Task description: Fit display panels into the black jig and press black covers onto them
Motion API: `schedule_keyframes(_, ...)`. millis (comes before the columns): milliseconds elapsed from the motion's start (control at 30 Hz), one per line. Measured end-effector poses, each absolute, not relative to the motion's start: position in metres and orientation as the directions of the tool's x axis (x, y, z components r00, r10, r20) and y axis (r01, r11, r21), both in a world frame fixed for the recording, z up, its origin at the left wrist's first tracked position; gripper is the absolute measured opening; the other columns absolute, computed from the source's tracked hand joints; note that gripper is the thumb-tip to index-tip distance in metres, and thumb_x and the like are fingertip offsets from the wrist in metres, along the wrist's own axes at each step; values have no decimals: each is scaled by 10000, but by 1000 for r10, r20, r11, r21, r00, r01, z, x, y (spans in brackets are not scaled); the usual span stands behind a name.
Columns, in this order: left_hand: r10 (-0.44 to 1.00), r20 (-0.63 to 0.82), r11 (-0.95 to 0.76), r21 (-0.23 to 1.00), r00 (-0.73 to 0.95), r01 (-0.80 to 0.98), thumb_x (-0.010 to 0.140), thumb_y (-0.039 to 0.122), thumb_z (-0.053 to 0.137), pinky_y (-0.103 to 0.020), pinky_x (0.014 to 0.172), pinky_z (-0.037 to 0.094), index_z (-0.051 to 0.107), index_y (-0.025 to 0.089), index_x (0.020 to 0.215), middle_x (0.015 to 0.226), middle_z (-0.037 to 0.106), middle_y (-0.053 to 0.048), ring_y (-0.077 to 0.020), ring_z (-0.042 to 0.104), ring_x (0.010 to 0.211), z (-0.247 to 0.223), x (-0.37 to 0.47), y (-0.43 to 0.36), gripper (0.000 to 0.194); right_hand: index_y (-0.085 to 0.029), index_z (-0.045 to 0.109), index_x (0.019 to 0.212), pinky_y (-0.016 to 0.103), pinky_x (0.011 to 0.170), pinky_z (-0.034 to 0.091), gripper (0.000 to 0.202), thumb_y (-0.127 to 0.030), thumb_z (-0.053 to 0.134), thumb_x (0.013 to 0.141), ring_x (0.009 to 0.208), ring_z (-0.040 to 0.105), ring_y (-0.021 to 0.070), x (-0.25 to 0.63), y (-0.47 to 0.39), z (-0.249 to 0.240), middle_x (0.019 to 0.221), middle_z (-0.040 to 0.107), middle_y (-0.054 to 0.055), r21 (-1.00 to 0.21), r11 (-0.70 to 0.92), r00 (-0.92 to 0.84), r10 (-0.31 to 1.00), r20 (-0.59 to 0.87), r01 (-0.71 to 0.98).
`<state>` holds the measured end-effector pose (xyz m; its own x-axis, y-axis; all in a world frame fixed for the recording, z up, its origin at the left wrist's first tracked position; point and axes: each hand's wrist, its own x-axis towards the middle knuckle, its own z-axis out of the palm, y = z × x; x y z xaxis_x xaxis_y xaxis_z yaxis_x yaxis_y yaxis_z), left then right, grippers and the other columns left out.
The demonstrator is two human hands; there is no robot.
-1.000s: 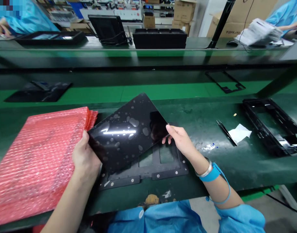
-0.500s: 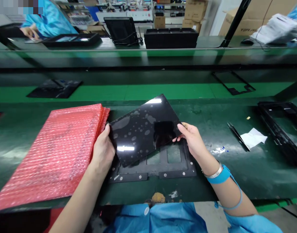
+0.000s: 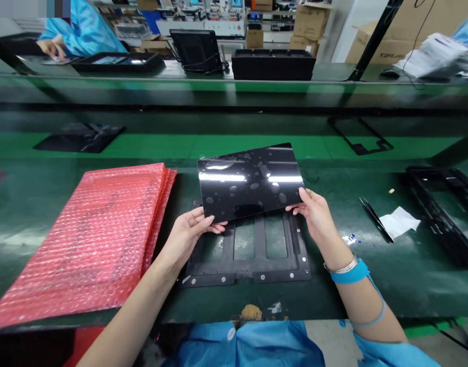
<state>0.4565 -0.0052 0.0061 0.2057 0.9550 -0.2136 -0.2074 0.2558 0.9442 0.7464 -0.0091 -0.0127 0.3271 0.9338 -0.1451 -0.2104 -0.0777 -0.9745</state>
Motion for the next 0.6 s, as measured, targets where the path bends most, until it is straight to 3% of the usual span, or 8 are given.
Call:
schedule_keyframes(233,956,-212,258,935,200,-243,661,366,872,-300,592,546,681,120,818,754,755,-136,-232,716,624,14,455,-9,349,-207,609,729,260,422,467,539,-639,878,554,535,685,199,751,7,-25,598,668,25,-963,-138,254,947,-197,-232)
schedule_keyframes(300,964,-201,246,925,176,-290,680,378,857,-303,609,550,673,126,904,817,771,-147,-248,734,675,17,454,-10,384,-217,575,700,262,405,457,510,-612,877,585,525,678,204,748,21,-26,548,632,12,-964,-137,274,941,-198,-226)
schedule_keyframes(467,993,-111,92,933,-36,-348,728,399,809,-300,715,566,539,177,1342,1238,715,-176,-273,722,1026,15,448,-7,707,-225,519,718,242,453,478,415,-528,796,779,639,711,201,735,80,-20,604,633,14,-974,-126,369,910,-189,-188)
schedule_keyframes(600,993,-75,50,963,-86,-266,719,433,809,-305,720,555,535,179,1353,1261,696,-178,-289,698,1074,11,444,-6,736,-170,599,884,251,583,541,287,-446,618,960,731,691,152,731,130,-13,784,671,27,-983,-140,459,870,-178,-116)
